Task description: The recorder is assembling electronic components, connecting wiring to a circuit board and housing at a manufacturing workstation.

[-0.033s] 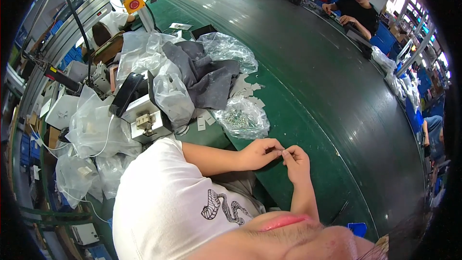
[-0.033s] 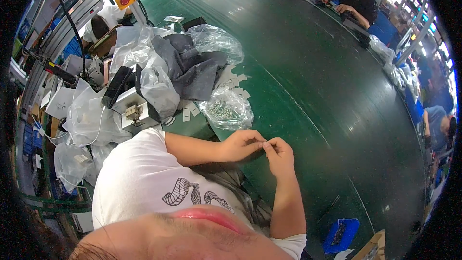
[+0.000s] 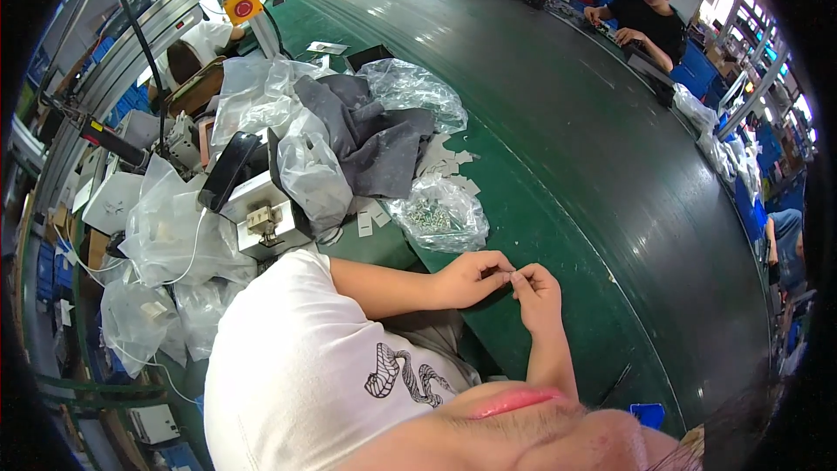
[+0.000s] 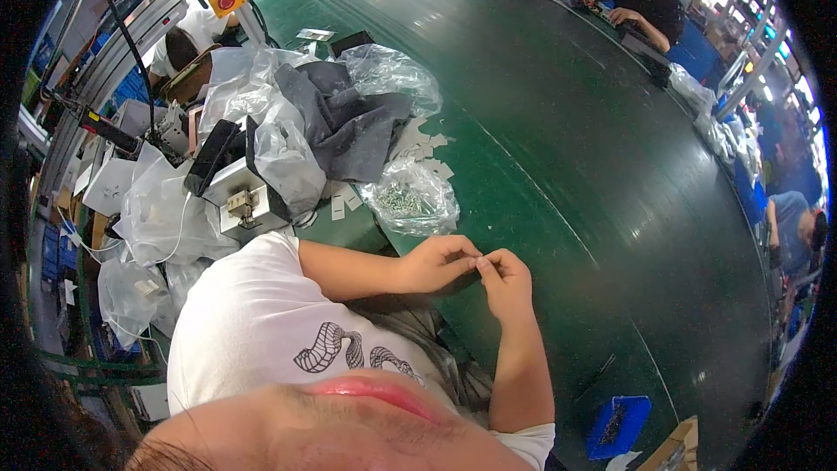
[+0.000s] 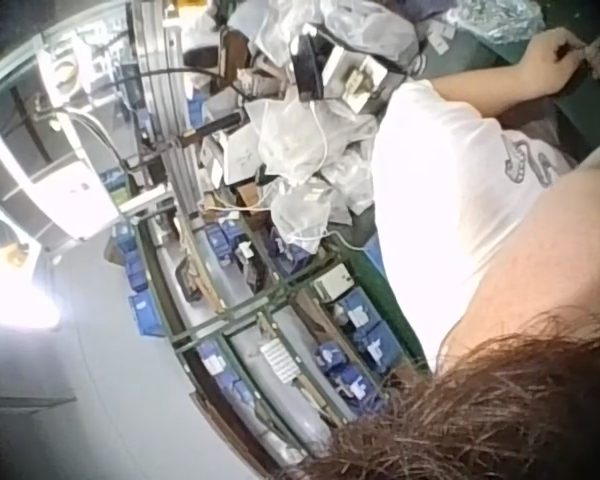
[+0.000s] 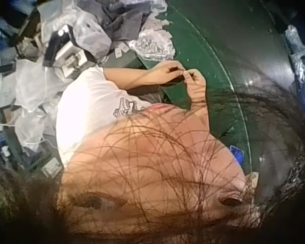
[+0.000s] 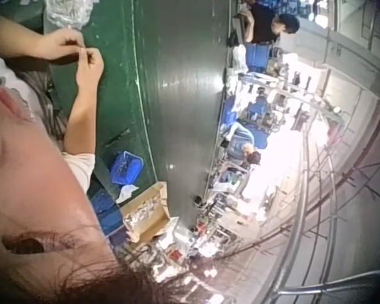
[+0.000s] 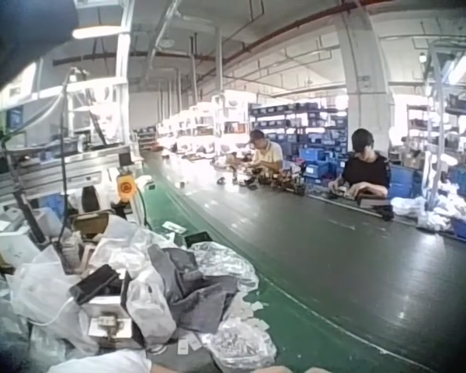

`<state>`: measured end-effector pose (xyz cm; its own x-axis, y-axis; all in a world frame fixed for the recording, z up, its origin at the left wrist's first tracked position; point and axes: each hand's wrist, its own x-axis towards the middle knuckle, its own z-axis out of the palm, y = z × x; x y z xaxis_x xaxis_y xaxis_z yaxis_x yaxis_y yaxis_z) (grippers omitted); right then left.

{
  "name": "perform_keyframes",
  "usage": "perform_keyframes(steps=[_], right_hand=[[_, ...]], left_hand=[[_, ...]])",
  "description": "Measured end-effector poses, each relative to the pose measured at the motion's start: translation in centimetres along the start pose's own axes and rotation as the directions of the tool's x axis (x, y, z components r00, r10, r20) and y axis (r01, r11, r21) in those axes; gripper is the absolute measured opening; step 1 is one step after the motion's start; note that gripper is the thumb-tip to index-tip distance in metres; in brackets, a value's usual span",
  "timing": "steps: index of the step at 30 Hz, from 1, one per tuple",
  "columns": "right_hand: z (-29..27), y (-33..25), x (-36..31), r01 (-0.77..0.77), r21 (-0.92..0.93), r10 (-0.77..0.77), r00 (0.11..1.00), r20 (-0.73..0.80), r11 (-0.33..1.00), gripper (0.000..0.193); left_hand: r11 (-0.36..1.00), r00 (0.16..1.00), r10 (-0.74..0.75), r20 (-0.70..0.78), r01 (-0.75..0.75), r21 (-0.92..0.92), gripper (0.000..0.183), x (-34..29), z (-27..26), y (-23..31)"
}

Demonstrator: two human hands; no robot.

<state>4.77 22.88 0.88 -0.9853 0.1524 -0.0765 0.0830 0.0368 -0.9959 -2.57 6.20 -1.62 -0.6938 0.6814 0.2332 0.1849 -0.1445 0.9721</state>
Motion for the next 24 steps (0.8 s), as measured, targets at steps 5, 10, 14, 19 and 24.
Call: perform_keyframes(steps=[5,10,14,19,24], right_hand=[[-0.3,0.7,0.1,0.03,-0.033,-0.03,1.0,0.0,0.999,0.014],[-0.2,0.7,0.2,0.023,-0.08,-0.024,1.0,-0.013,0.997,0.017],[-0.3,1.2,0.2,0.068,-0.173,-0.073,0.997,-0.02,0.983,0.018],[0.5,-0.7,-0.1,0.217,-0.373,-0.24,0.971,-0.015,0.902,0.011],[1.2,-2.2,-0.4,0.491,-0.591,-0.556,0.827,0.085,0.64,0.021]], left_hand=[[1.0,1.0,0.005,0.009,-0.005,0.026,0.008,0.0,0.1,0.8],[0.999,1.0,-0.023,0.009,0.023,0.034,0.009,0.0,-0.1,0.4],[0.999,0.999,-0.038,0.024,0.038,-0.025,0.008,0.1,0.1,0.4],[0.989,0.996,-0.082,0.034,0.086,-0.118,0.007,0.1,-0.3,-0.6],[0.947,0.978,-0.202,0.052,0.209,-0.243,0.007,0.1,-0.8,-1.0]])
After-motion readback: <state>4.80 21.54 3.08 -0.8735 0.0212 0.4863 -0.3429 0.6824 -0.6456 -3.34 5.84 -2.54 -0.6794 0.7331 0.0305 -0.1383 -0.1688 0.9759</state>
